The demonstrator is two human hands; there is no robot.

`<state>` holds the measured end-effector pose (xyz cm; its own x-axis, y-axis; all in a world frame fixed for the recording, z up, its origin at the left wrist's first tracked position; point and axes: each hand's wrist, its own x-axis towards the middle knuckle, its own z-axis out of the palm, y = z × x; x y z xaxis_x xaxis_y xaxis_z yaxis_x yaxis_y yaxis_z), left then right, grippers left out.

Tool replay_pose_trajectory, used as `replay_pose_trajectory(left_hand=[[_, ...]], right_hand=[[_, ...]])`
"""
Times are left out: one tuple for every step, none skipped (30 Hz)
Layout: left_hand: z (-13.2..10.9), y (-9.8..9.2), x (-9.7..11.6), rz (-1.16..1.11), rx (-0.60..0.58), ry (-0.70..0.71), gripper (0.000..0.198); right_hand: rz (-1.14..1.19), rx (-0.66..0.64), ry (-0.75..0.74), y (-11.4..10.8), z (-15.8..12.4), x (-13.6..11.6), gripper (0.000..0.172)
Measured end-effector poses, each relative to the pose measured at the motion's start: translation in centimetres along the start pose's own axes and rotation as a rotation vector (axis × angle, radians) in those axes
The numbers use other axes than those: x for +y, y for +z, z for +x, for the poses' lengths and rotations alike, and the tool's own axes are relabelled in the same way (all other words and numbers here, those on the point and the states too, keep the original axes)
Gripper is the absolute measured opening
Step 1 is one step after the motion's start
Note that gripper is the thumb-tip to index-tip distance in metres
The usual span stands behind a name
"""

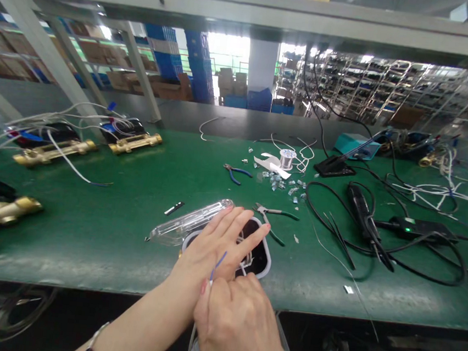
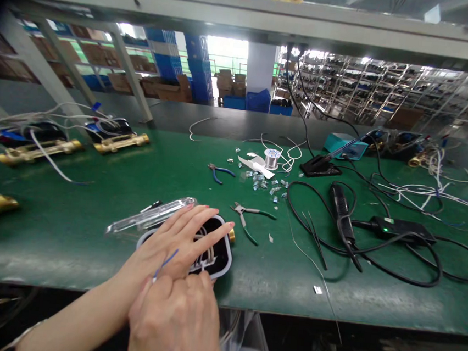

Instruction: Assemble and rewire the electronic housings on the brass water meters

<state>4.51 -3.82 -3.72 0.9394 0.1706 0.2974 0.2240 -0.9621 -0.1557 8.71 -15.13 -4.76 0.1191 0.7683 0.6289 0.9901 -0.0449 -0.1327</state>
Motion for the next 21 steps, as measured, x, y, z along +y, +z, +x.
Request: replay_pose_trajectory(left_hand=[[0.03, 0.09, -0.01, 0.007, 0.007, -0.005, 0.066], [0.06, 0.18, -0.02, 0.011, 0.014, -0.005, 0.067], [0.09, 0.27, -0.04, 0.015, 0.02, -0.004, 0.066], [0.12, 0.35, -0.06, 0.02, 0.02, 0.0, 0.066], [0.14, 0.42, -0.09, 0.027, 0.02, 0.005, 0.065], [0.15, 0.48, -0.11, 0.032, 0.019, 0.012, 0.063], [0.15, 0.53, -0.12, 0.036, 0.024, 0.016, 0.062], [0.13, 0.56, -0.13, 0.036, 0.03, 0.019, 0.061], [0.12, 0.57, -0.13, 0.034, 0.033, 0.014, 0.061], [0.1, 0.54, -0.13, 0.028, 0.04, 0.011, 0.061], [0.1, 0.49, -0.12, 0.018, 0.036, 0.007, 0.061], [0.11, 0.4, -0.11, 0.006, 0.032, 0.007, 0.06], [0.15, 0.29, -0.09, -0.006, 0.025, 0.009, 0.06], [0.2, 0.18, -0.07, -0.013, 0.013, 0.008, 0.06], [0.27, 0.08, -0.05, -0.015, 0.005, 0.007, 0.06], [0.33, 0.01, -0.03, -0.014, -0.003, 0.006, 0.06], [0.38, -0.03, -0.01, -0.01, -0.006, 0.007, 0.06], [0.41, -0.04, 0.01, -0.004, 0.0, 0.003, 0.061], [0.41, -0.03, 0.03, -0.001, 0.003, -0.005, 0.063], [0.39, -0.02, 0.05, 0.0, 0.013, -0.008, 0.063], [0.35, -0.02, 0.08, -0.001, 0.027, -0.006, 0.063]], right_hand=[[-0.004, -0.007, -0.006, 0.0, -0.01, 0.02, 0.022], [-0.005, -0.011, -0.008, -0.01, -0.03, 0.03, 0.022], [-0.002, -0.01, -0.007, -0.02, -0.04, 0.05, 0.023], [0.003, -0.007, -0.003, -0.03, -0.06, 0.06, 0.023], [0.009, -0.001, -0.002, -0.04, -0.07, 0.08, 0.024], [0.012, 0.008, 0.002, -0.04, -0.09, 0.08, 0.024], [0.013, 0.02, 0.009, -0.03, -0.1, 0.09, 0.024], [0.013, 0.029, 0.02, -0.01, -0.11, 0.08, 0.024], [0.011, 0.036, 0.031, 0.01, -0.13, 0.06, 0.025], [0.009, 0.041, 0.04, 0.04, -0.15, 0.02, 0.025], [0.007, 0.046, 0.046, 0.05, -0.16, -0.03, 0.025], [0.005, 0.047, 0.049, 0.06, -0.18, -0.08, 0.025], [0.002, 0.047, 0.045, 0.05, -0.19, -0.14, 0.026], [-0.004, 0.043, 0.043, 0.02, -0.18, -0.2, 0.026], [-0.01, 0.037, 0.039, -0.02, -0.17, -0.24, 0.027], [-0.015, 0.031, 0.035, -0.07, -0.13, -0.26, 0.027], [-0.019, 0.024, 0.034, -0.11, -0.08, -0.26, 0.027], [-0.022, 0.018, 0.03, -0.14, -0.01, -0.24, 0.027], [-0.025, 0.018, 0.027, -0.16, 0.06, -0.19, 0.027], [-0.027, 0.018, 0.026, -0.16, 0.12, -0.14, 0.027], [-0.028, 0.023, 0.021, -0.14, 0.16, -0.08, 0.027]])
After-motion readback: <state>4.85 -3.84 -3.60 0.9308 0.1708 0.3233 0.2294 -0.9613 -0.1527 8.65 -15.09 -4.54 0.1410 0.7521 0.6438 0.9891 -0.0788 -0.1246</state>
